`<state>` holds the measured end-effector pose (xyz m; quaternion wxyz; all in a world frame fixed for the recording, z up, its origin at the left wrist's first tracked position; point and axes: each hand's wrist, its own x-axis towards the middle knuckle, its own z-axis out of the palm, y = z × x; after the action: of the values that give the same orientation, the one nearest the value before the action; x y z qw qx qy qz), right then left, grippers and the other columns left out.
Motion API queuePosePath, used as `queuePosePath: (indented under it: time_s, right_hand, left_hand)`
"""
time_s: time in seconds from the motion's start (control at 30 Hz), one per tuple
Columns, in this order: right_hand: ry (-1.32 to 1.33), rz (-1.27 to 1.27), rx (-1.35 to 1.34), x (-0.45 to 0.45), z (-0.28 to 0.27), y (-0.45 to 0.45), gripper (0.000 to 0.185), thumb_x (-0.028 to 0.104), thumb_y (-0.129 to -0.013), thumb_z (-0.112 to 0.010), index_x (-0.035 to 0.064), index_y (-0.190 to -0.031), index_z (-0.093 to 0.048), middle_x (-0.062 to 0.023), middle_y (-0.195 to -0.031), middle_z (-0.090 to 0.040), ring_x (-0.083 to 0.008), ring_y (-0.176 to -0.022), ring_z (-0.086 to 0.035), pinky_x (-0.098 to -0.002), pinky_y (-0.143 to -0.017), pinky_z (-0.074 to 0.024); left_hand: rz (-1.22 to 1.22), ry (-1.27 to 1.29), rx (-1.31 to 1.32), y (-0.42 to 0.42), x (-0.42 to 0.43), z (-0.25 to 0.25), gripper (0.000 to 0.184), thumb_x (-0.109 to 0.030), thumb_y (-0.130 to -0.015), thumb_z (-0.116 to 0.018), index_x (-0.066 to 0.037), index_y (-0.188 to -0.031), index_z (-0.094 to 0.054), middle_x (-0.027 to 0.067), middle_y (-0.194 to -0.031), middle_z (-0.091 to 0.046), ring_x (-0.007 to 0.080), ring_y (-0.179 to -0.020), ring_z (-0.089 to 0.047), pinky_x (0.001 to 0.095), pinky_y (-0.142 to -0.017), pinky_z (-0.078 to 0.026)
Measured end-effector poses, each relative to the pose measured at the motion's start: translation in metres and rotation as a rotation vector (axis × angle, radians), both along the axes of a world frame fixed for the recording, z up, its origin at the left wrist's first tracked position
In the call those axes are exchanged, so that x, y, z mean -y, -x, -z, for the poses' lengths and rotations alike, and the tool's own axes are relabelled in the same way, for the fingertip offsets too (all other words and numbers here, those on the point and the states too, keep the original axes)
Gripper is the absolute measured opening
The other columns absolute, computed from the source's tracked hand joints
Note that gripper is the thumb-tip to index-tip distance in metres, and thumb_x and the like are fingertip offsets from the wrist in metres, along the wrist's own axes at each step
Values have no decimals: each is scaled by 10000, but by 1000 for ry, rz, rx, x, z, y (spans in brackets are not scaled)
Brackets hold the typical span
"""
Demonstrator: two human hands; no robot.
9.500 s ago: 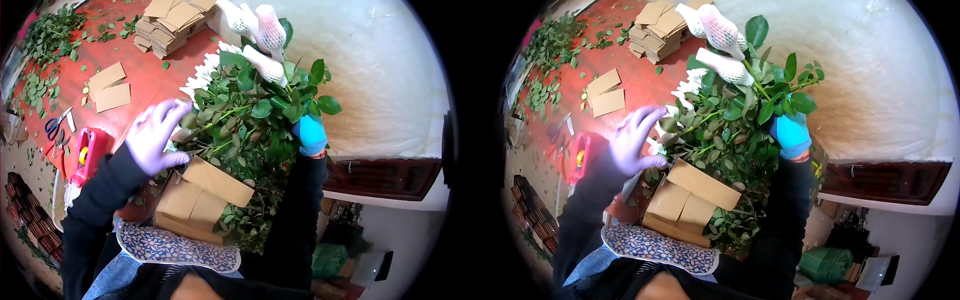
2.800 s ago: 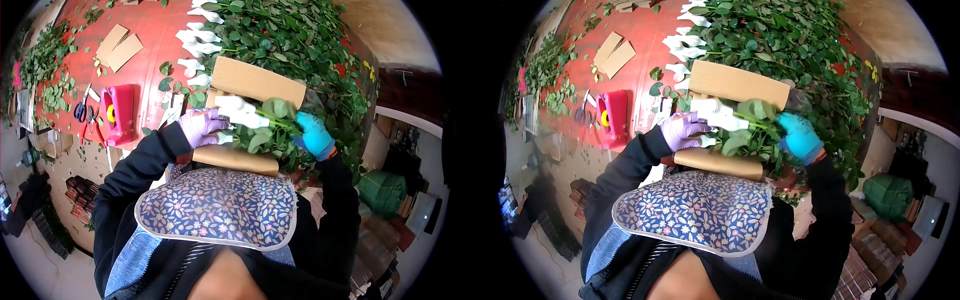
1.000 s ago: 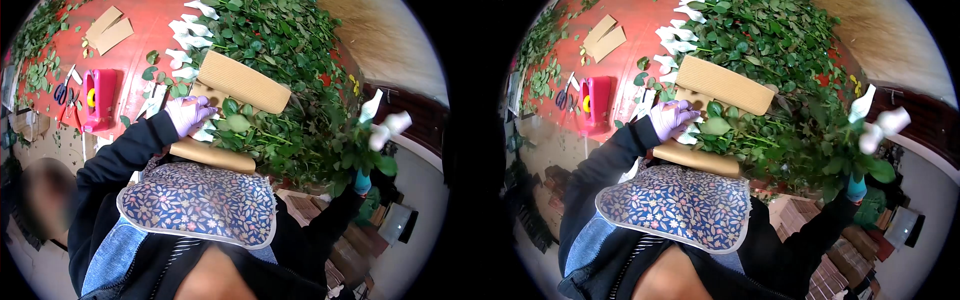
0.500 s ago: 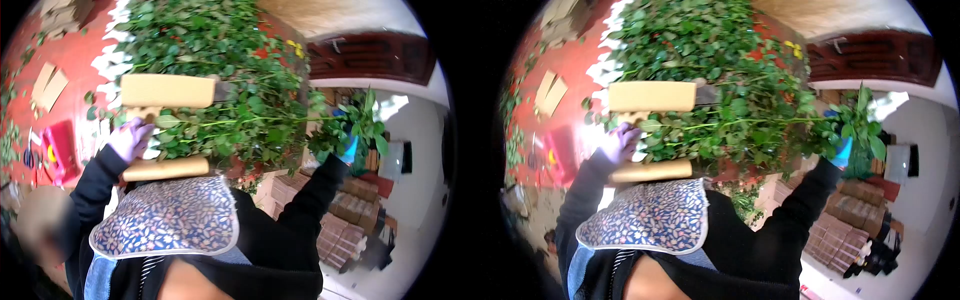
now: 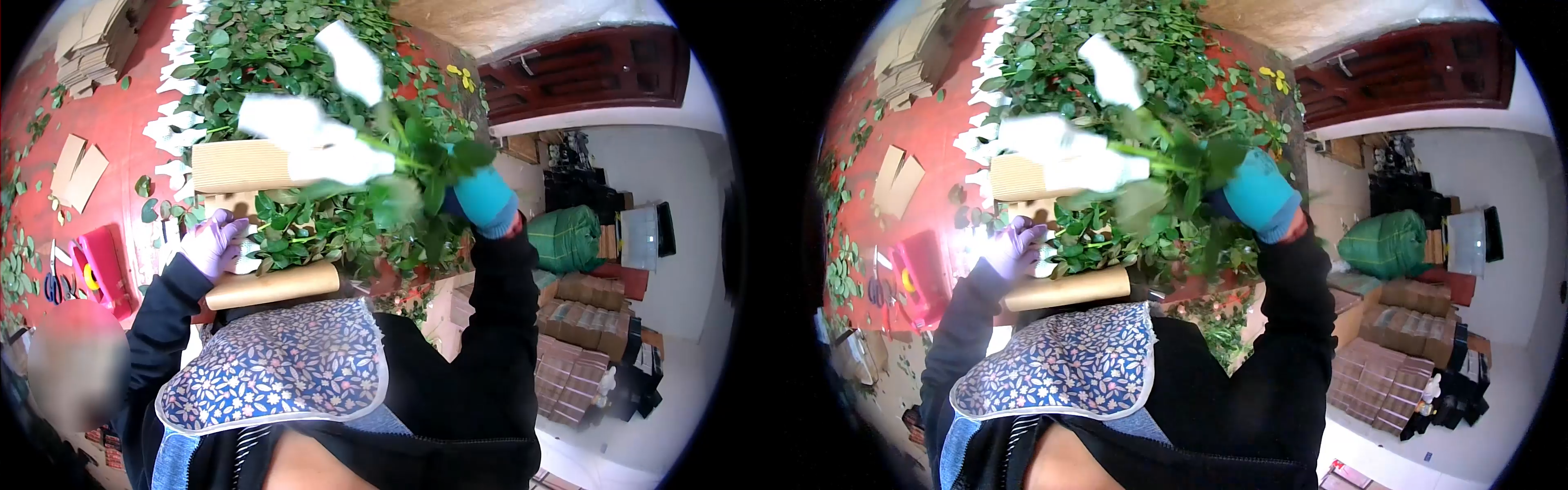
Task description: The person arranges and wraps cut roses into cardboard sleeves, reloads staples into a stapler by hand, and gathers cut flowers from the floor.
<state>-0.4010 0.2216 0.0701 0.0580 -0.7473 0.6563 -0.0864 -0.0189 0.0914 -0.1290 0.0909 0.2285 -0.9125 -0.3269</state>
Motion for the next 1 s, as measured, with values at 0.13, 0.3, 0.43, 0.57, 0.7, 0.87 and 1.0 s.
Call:
queuePosePath:
  time_s: [0.13,0.3,0.43,0.57,0.7,0.87,1.0]
  right_hand:
    - [-48,198,48,-1,-61,-17,387,-5,-771,-617,56,-1149,-669,-186,-1042,-668,-338,-947,-651,-403,-819,-529]
    - [5,-60,-271,8,-66,-35,446,61,-788,-593,98,-1232,-607,-132,-967,-667,-328,-855,-637,-427,-769,-492]
    - [-364,-58,-363,15,40,7,363,59,-825,-531,144,-1158,-649,-128,-1112,-678,-312,-839,-665,-427,-731,-508]
    - [-551,-109,-171,4,112,31,431,8,-780,-542,98,-1191,-638,-147,-1420,-502,-332,-986,-650,-411,-833,-526]
    - [-752,-36,-221,12,126,24,491,21,-778,-570,106,-1260,-606,-144,-1426,-499,-331,-1048,-632,-415,-876,-516]
    - [-636,-127,-207,3,146,43,482,97,-787,-631,106,-1268,-599,-150,-1333,-572,-321,-1063,-628,-428,-916,-491]
    - [-550,-105,-250,3,68,10,347,108,-778,-639,98,-1123,-614,-143,-1057,-645,-338,-977,-636,-445,-803,-512]
  left_hand:
    - [-5,-21,65,6,-2,-15,470,-76,-741,-695,-132,-1199,-608,101,-1006,-548,310,-882,-612,413,-736,-515]
    - [-19,2,-69,5,-3,-6,459,-53,-742,-689,-126,-1189,-611,99,-955,-547,301,-818,-618,389,-693,-525]
    - [2,-17,-15,5,-4,-6,468,-70,-758,-683,-89,-1216,-592,115,-1004,-538,318,-864,-621,414,-735,-522]
    - [-14,-30,-43,6,-5,-5,461,-74,-758,-685,-93,-1210,-595,110,-1008,-536,309,-846,-625,405,-712,-525]
    - [-20,-40,2,6,-6,-10,454,-89,-758,-690,-111,-1203,-600,98,-1007,-537,293,-854,-623,397,-716,-526]
    - [-21,-19,0,4,-5,-11,446,-109,-765,-691,-129,-1202,-603,92,-1007,-534,283,-869,-618,395,-726,-522]
    - [-9,-30,-66,3,-3,-6,479,-51,-755,-687,-84,-1223,-594,128,-1000,-537,315,-825,-614,400,-705,-520]
